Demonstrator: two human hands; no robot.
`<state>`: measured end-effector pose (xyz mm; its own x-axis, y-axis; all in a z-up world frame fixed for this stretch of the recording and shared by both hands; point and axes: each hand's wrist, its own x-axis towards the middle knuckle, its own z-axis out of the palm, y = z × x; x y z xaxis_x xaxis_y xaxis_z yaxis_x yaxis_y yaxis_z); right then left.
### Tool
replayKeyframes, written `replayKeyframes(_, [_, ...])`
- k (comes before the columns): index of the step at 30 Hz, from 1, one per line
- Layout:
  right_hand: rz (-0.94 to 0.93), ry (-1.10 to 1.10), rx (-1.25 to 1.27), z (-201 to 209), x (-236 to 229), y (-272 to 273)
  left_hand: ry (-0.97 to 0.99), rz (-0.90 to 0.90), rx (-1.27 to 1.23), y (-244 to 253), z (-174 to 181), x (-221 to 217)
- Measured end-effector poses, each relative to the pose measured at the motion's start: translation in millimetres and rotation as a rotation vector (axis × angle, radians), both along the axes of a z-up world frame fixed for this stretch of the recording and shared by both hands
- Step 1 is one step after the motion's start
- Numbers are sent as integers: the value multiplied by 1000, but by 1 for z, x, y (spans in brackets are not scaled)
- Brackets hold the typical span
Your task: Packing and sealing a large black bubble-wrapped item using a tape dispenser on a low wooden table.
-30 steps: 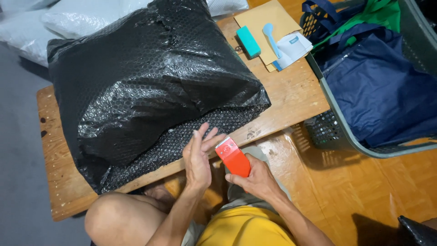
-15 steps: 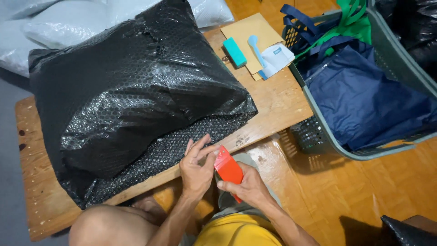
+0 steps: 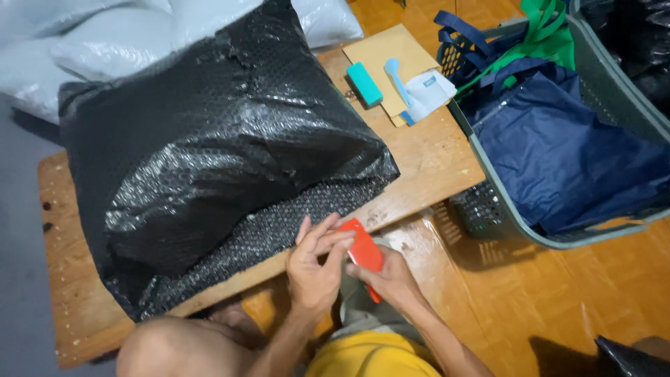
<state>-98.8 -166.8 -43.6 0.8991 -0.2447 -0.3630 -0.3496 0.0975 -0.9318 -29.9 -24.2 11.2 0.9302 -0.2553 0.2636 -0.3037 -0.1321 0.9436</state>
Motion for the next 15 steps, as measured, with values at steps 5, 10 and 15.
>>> replayKeyframes(5, [-153,-26,-431,15,-1,-22,515,-114,-677,17,-12,21])
replayKeyframes(10, [-331,-157,-898,15,43,-76,787,-189,-962,26,-2,29])
replayKeyframes(15, [-214,-16,-1119,16,104,-122,930,-171,-1013,25,4,28])
